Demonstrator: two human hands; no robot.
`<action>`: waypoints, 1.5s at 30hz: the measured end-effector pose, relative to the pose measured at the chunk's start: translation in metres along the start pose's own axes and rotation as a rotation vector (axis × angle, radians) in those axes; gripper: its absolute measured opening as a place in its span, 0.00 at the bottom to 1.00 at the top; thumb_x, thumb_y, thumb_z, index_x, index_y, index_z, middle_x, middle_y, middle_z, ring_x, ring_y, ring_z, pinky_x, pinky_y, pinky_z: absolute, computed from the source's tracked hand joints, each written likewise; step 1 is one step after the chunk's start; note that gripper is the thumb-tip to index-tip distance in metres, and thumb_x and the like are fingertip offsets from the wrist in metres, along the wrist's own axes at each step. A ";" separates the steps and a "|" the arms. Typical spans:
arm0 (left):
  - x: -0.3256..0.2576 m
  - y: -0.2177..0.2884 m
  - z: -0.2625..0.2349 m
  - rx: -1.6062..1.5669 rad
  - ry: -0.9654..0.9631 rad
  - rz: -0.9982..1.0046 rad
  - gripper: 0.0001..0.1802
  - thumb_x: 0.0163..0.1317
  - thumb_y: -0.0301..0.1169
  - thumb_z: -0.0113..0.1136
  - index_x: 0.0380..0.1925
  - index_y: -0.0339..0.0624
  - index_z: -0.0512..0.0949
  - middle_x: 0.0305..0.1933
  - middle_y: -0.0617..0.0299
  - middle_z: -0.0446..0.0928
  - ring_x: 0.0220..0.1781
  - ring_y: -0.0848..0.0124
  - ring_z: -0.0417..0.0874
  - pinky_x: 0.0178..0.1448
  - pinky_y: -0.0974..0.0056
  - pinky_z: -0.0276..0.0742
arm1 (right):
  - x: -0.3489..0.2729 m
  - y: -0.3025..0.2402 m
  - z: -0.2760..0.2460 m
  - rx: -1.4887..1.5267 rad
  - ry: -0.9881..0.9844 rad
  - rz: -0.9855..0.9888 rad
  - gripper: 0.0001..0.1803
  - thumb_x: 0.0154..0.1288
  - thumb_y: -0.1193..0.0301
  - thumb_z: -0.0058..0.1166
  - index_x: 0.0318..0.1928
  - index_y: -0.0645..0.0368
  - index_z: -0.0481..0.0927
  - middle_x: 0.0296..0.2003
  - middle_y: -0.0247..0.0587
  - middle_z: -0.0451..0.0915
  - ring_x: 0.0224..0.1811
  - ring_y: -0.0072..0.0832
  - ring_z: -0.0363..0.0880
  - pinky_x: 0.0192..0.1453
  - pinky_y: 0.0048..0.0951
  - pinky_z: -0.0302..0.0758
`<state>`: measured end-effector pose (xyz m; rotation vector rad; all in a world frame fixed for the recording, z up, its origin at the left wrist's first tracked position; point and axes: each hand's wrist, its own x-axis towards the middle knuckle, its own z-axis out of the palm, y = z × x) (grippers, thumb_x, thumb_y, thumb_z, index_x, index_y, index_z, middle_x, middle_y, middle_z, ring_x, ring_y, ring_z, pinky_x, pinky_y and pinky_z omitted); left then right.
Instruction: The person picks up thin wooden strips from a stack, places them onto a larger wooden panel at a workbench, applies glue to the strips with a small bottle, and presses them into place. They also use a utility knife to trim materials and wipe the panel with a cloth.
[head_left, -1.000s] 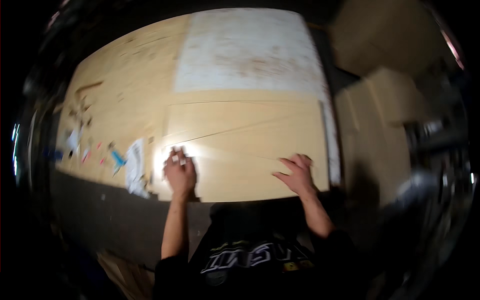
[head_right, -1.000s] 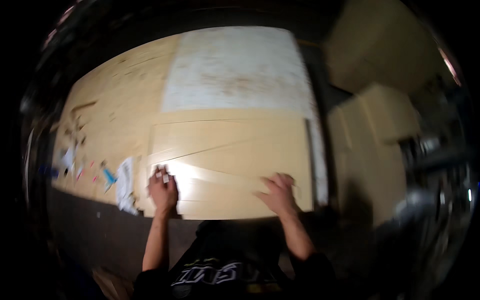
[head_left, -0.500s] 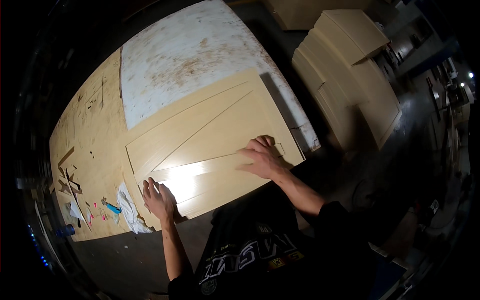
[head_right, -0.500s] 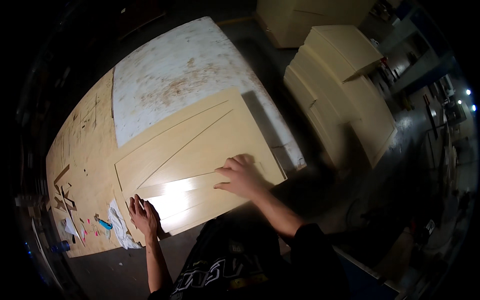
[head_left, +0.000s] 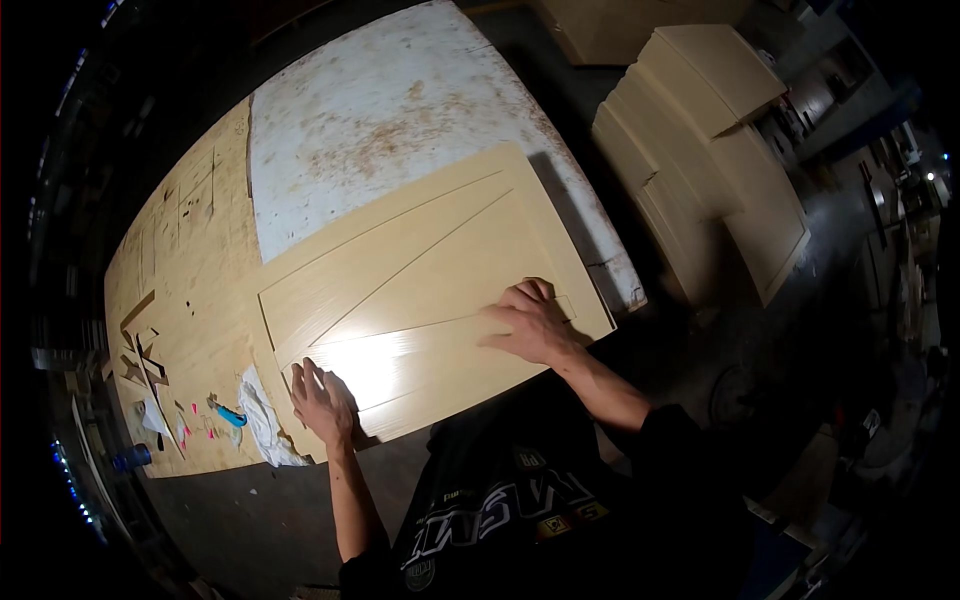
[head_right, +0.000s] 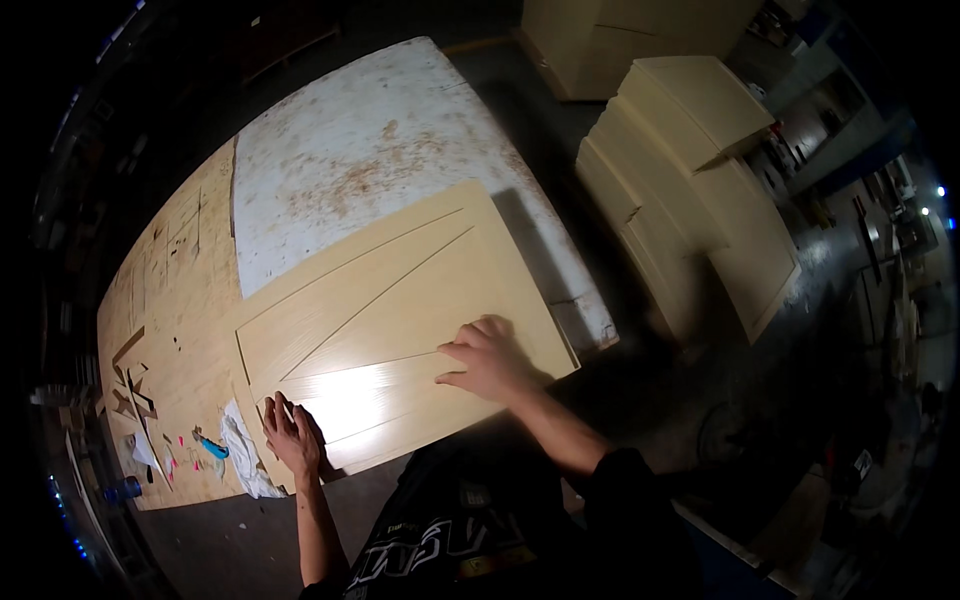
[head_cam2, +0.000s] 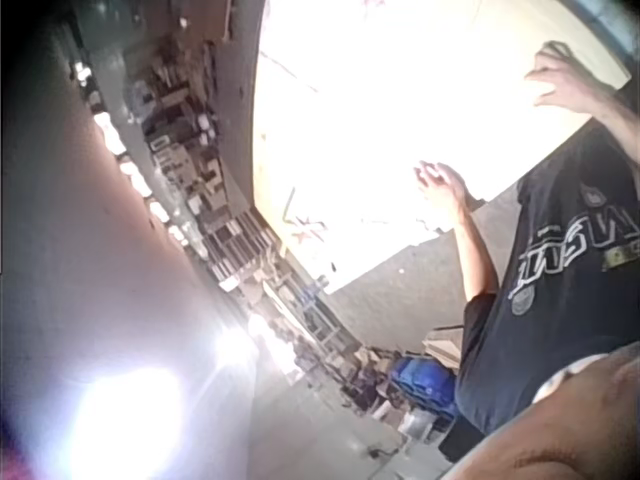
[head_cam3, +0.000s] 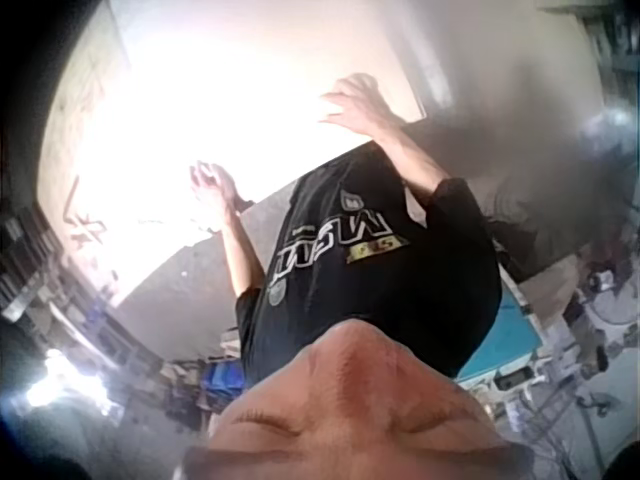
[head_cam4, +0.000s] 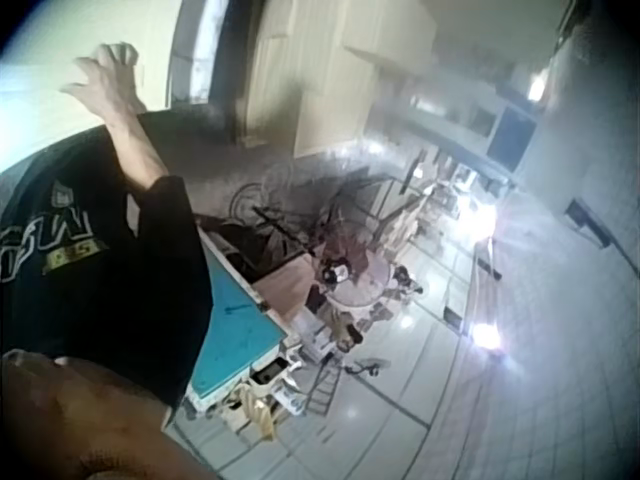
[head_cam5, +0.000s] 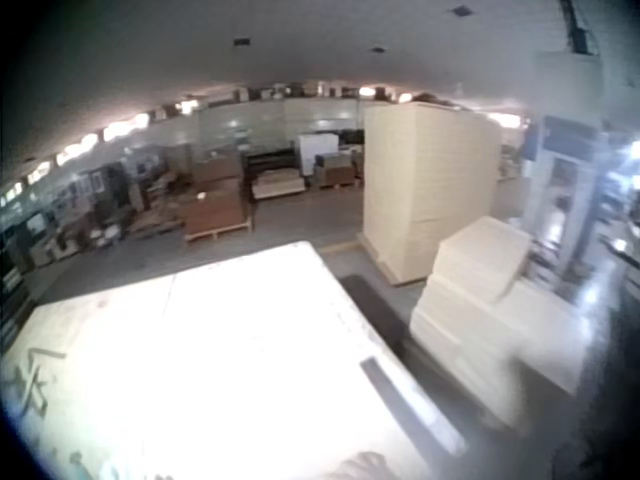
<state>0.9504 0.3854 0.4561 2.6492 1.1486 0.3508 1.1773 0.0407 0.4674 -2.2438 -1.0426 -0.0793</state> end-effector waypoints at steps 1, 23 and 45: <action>0.000 -0.001 -0.001 -0.002 0.002 0.002 0.29 0.75 0.43 0.57 0.75 0.54 0.71 0.79 0.52 0.65 0.80 0.50 0.63 0.79 0.39 0.56 | 0.001 -0.001 -0.001 0.002 -0.003 -0.002 0.26 0.51 0.49 0.76 0.47 0.47 0.90 0.42 0.30 0.77 0.55 0.37 0.71 0.70 0.48 0.62; -0.004 0.000 -0.004 0.051 -0.001 -0.024 0.31 0.72 0.43 0.57 0.73 0.50 0.72 0.78 0.53 0.66 0.78 0.50 0.64 0.78 0.41 0.56 | -0.013 0.019 -0.010 -0.056 0.070 0.092 0.17 0.62 0.63 0.69 0.51 0.49 0.87 0.57 0.35 0.76 0.68 0.41 0.69 0.72 0.53 0.63; 0.002 -0.007 -0.001 0.006 0.058 0.019 0.34 0.69 0.44 0.60 0.73 0.48 0.71 0.76 0.53 0.69 0.74 0.51 0.68 0.76 0.44 0.58 | -0.034 0.023 -0.042 -0.248 0.169 0.415 0.43 0.56 0.64 0.76 0.72 0.55 0.72 0.61 0.44 0.77 0.71 0.44 0.68 0.75 0.46 0.64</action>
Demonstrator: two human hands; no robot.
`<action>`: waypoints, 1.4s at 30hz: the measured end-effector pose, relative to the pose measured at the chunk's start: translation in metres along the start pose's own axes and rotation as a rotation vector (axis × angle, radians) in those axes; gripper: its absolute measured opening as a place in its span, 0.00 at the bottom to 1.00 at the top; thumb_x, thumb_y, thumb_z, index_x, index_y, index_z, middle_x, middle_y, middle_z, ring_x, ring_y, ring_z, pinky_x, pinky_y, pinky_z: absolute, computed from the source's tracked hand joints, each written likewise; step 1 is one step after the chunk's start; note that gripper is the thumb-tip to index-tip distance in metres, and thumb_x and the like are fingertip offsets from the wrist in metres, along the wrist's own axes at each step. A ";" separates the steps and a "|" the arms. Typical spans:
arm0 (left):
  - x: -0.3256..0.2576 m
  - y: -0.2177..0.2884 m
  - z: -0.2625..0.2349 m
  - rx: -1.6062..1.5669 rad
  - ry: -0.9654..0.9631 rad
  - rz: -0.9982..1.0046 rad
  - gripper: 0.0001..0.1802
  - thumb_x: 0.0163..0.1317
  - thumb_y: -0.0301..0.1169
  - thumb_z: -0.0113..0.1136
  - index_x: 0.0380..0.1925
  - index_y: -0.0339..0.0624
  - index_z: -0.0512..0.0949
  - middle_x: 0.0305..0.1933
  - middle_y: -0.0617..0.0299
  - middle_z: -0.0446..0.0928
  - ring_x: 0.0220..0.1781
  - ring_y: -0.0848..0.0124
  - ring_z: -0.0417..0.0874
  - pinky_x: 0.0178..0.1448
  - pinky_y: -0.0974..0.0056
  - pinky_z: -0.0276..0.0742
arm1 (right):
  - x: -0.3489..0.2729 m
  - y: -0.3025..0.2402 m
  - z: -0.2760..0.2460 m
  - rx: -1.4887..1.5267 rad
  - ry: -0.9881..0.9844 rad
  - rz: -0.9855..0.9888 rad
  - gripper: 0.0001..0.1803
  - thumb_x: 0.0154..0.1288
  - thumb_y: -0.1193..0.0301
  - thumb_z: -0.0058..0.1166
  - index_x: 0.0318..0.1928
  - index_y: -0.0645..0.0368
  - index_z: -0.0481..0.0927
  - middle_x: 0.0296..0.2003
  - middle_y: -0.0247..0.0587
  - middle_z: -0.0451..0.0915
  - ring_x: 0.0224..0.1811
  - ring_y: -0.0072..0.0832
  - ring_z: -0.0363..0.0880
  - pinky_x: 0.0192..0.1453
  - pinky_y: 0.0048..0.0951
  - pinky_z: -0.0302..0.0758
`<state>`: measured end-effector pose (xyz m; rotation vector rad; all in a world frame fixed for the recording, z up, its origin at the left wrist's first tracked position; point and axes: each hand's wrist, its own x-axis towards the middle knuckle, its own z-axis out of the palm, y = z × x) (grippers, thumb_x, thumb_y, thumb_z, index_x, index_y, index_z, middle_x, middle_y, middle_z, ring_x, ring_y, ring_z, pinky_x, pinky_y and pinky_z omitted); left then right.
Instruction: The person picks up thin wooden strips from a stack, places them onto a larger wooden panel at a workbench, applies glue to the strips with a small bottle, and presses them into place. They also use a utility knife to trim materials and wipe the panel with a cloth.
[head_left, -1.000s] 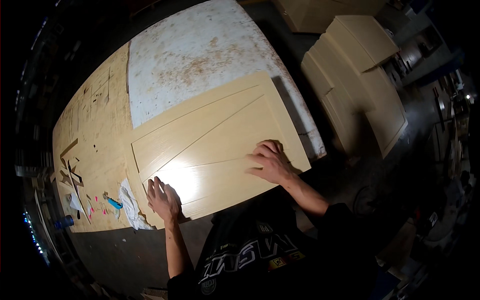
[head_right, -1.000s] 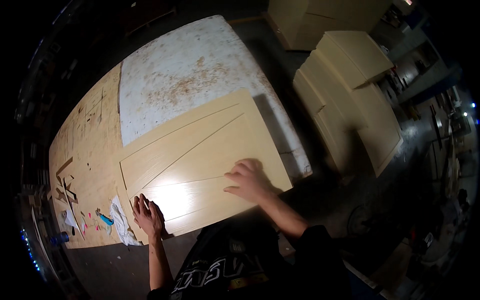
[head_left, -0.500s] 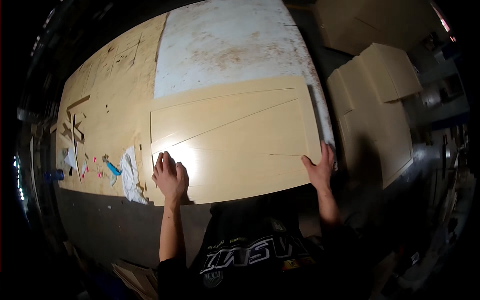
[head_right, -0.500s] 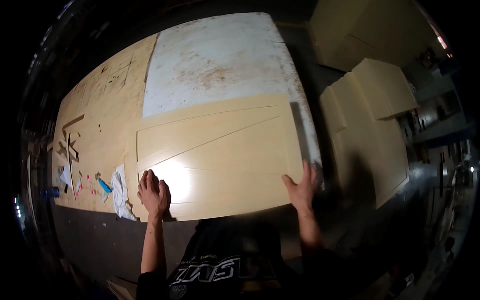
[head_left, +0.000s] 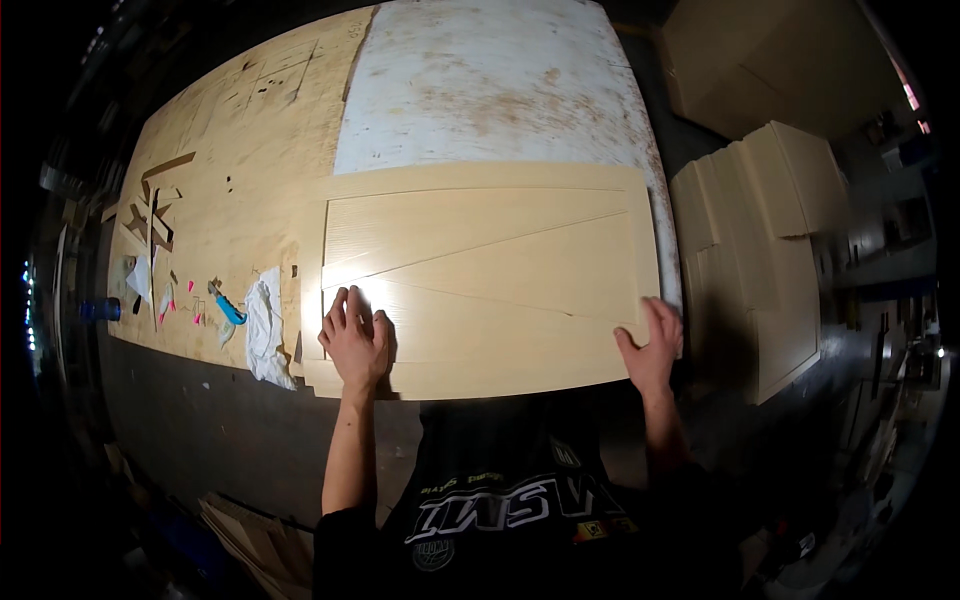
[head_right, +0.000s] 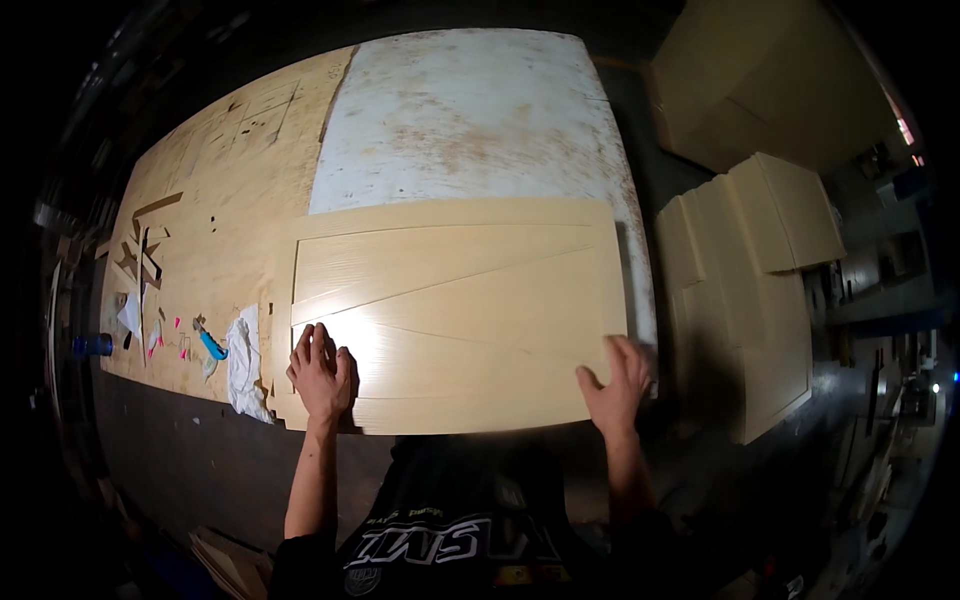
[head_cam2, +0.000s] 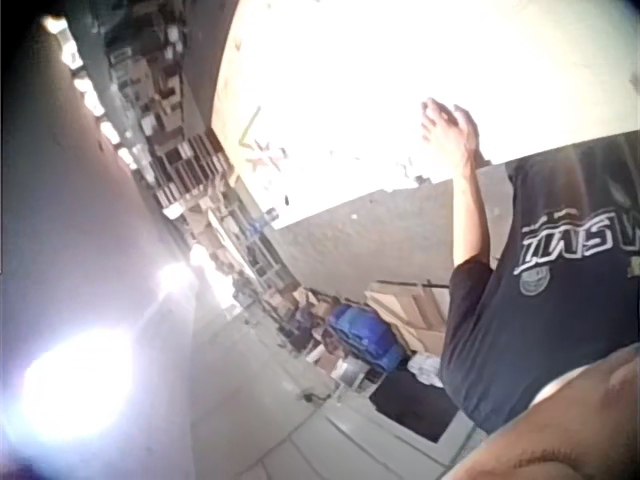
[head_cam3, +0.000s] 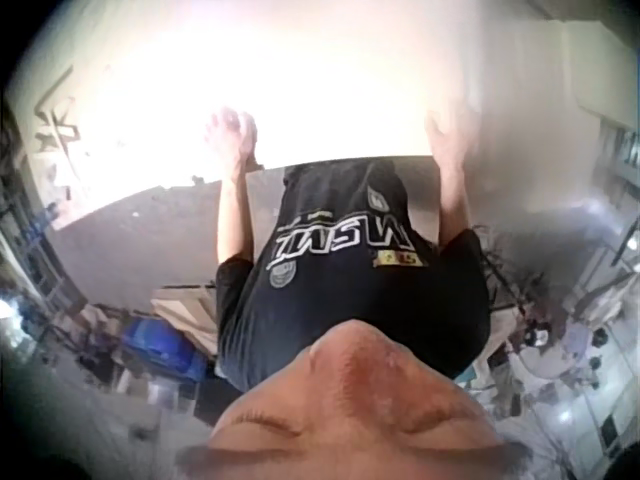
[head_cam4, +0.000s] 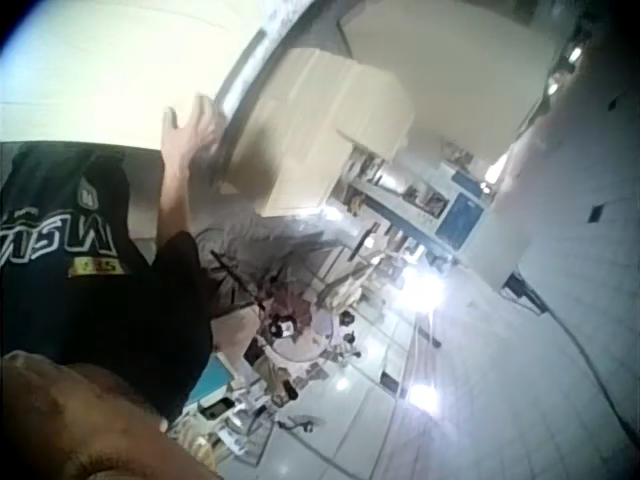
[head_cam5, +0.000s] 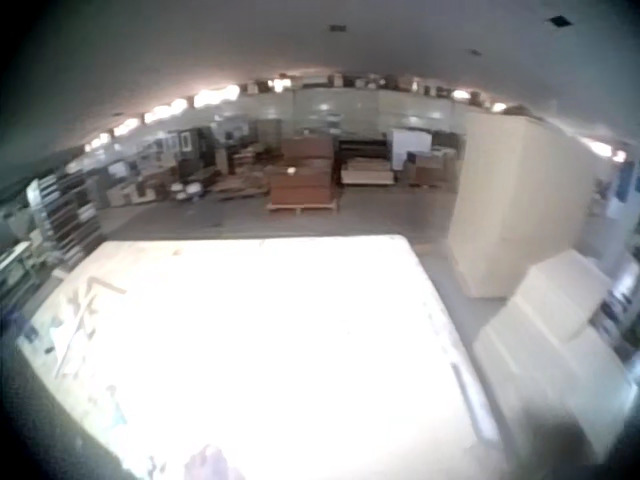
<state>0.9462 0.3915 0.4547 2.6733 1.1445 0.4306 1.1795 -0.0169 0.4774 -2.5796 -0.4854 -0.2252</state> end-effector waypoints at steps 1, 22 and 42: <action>0.000 -0.001 -0.001 -0.002 0.008 0.003 0.34 0.69 0.44 0.61 0.73 0.47 0.71 0.75 0.53 0.69 0.74 0.51 0.68 0.76 0.44 0.58 | 0.003 -0.009 -0.002 -0.002 -0.073 -0.159 0.39 0.55 0.64 0.76 0.68 0.54 0.76 0.61 0.40 0.77 0.70 0.43 0.68 0.74 0.45 0.63; -0.003 0.002 -0.028 -0.181 0.079 -0.034 0.31 0.66 0.44 0.62 0.67 0.44 0.73 0.71 0.52 0.71 0.73 0.55 0.69 0.75 0.48 0.61 | 0.038 -0.046 0.025 0.177 -0.488 -0.614 0.25 0.46 0.67 0.81 0.45 0.58 0.86 0.42 0.43 0.80 0.48 0.44 0.78 0.54 0.44 0.75; -0.106 -0.026 -0.028 -0.400 0.614 -0.420 0.34 0.58 0.31 0.69 0.67 0.46 0.76 0.73 0.46 0.67 0.71 0.48 0.69 0.74 0.47 0.63 | 0.061 -0.087 0.014 0.902 -0.927 -0.043 0.26 0.79 0.50 0.45 0.45 0.65 0.79 0.27 0.42 0.80 0.23 0.29 0.81 0.27 0.30 0.80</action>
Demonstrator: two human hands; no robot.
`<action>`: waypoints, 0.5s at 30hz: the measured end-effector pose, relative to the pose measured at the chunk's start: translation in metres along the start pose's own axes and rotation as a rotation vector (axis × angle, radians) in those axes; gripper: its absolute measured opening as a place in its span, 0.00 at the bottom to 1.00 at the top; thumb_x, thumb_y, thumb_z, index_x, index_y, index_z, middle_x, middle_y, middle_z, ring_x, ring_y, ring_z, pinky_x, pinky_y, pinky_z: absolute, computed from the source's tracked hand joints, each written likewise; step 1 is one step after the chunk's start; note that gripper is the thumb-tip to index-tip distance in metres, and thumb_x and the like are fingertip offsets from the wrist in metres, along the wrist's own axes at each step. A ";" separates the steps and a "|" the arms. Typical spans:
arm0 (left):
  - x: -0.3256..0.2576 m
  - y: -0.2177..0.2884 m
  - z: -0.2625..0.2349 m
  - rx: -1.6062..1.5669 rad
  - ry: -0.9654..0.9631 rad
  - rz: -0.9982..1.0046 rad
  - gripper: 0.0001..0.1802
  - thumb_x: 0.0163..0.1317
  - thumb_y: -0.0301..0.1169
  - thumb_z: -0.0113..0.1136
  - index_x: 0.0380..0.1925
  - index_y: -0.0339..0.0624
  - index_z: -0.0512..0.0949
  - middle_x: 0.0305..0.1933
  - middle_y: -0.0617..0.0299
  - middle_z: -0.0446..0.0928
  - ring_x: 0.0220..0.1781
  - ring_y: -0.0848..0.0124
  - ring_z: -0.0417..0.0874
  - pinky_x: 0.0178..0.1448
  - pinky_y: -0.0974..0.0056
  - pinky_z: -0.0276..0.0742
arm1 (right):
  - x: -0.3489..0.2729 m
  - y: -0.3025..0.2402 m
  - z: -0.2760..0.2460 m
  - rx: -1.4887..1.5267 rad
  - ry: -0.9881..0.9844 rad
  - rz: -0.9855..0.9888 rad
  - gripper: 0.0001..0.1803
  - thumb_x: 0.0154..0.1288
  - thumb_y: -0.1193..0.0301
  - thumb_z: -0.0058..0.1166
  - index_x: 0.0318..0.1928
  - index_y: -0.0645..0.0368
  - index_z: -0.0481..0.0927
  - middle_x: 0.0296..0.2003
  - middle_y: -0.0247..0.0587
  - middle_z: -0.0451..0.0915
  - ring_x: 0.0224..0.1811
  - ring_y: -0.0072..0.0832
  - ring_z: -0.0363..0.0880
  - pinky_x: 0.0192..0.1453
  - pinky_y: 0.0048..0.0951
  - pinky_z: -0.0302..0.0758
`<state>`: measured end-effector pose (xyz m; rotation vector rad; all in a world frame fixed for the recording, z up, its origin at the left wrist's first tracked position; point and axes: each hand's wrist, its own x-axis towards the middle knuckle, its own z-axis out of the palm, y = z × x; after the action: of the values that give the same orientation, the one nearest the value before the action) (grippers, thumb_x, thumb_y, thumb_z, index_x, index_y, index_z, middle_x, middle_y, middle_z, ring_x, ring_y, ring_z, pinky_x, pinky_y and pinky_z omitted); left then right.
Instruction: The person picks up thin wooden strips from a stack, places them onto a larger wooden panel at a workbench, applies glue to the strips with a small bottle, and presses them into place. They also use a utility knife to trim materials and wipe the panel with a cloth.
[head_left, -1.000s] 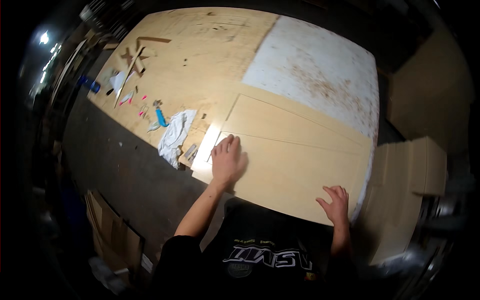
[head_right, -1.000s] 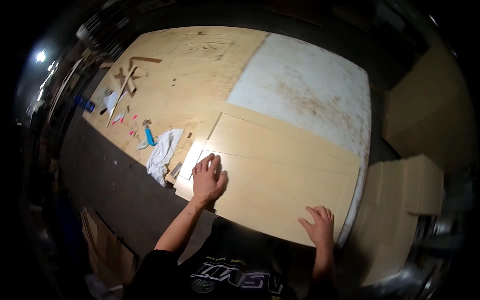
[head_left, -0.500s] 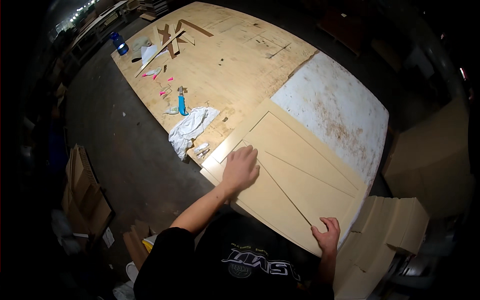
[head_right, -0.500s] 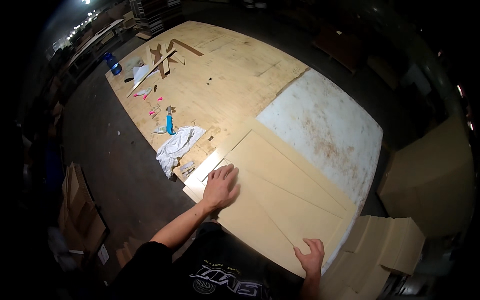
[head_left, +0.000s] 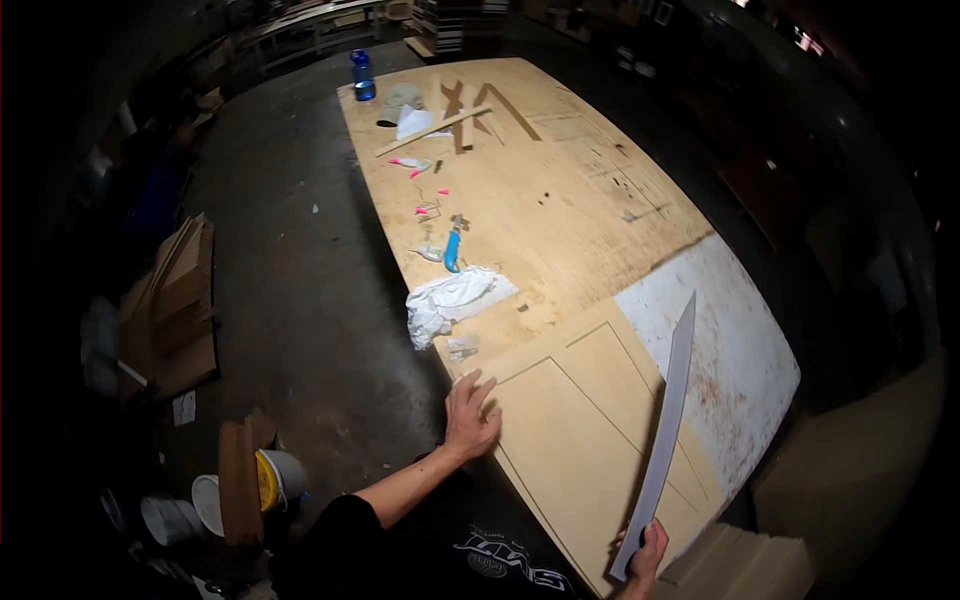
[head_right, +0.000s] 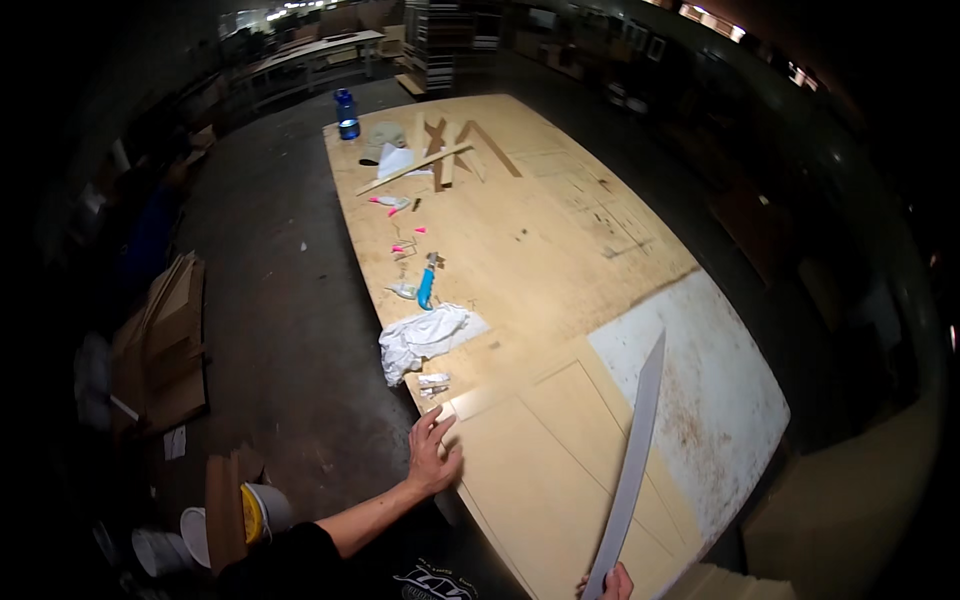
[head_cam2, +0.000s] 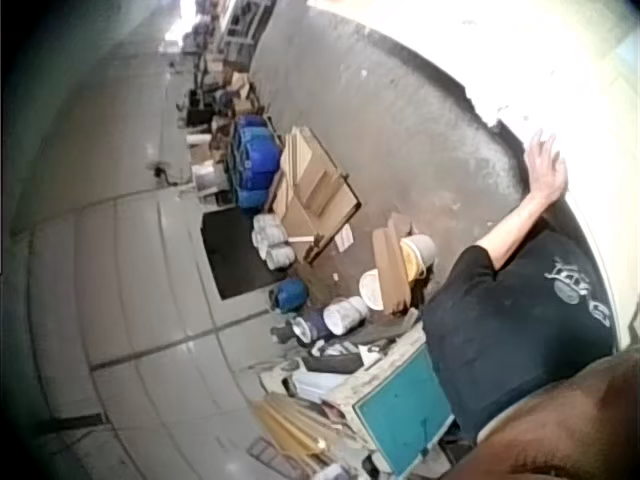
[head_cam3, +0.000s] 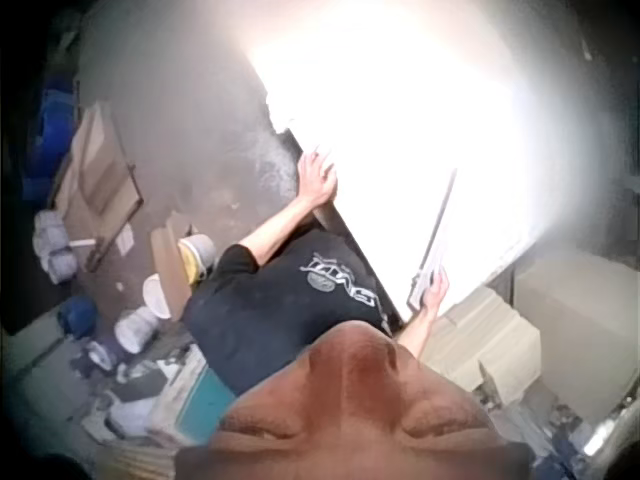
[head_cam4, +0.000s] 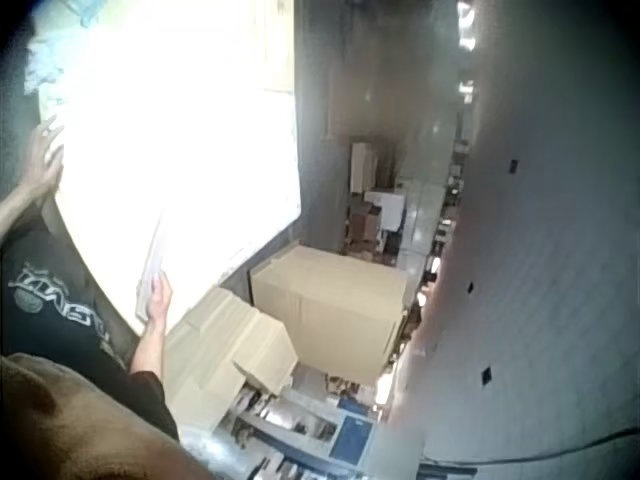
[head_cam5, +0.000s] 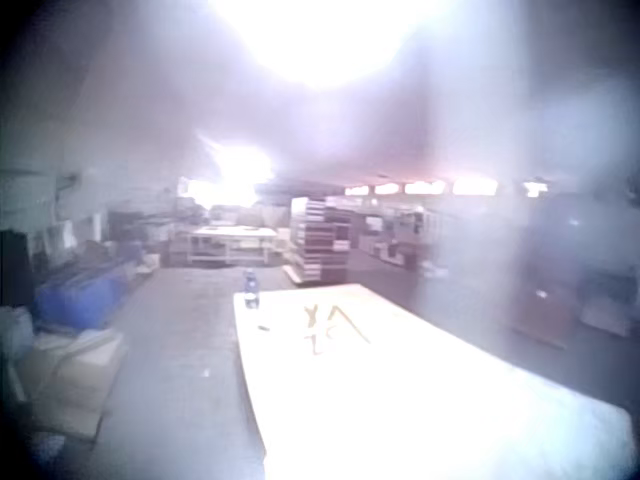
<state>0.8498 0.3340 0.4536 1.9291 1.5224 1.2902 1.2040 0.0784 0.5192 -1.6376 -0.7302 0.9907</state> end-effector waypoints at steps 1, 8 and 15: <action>-0.005 -0.006 -0.009 0.010 0.003 -0.034 0.33 0.58 0.31 0.68 0.67 0.47 0.76 0.73 0.47 0.67 0.71 0.49 0.69 0.74 0.47 0.62 | 0.017 0.005 0.007 -0.032 0.019 -0.008 0.31 0.81 0.44 0.37 0.45 0.63 0.77 0.25 0.43 0.80 0.23 0.31 0.82 0.26 0.32 0.82; -0.046 -0.059 -0.070 0.065 0.090 -0.278 0.28 0.62 0.32 0.66 0.64 0.47 0.78 0.73 0.49 0.67 0.74 0.47 0.67 0.77 0.45 0.61 | 0.114 -0.061 0.132 0.197 -0.154 0.038 0.36 0.81 0.38 0.30 0.49 0.59 0.76 0.34 0.42 0.81 0.26 0.31 0.82 0.27 0.31 0.81; -0.059 -0.128 -0.113 0.036 0.014 -0.485 0.25 0.63 0.33 0.66 0.62 0.47 0.80 0.71 0.48 0.69 0.71 0.45 0.70 0.75 0.46 0.67 | 0.173 -0.120 0.332 0.387 -0.415 0.049 0.38 0.80 0.33 0.26 0.53 0.53 0.75 0.38 0.39 0.81 0.28 0.29 0.81 0.28 0.30 0.78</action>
<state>0.6838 0.2982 0.3924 1.4388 1.8775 1.0642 0.9953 0.4094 0.5527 -1.1312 -0.7156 1.4326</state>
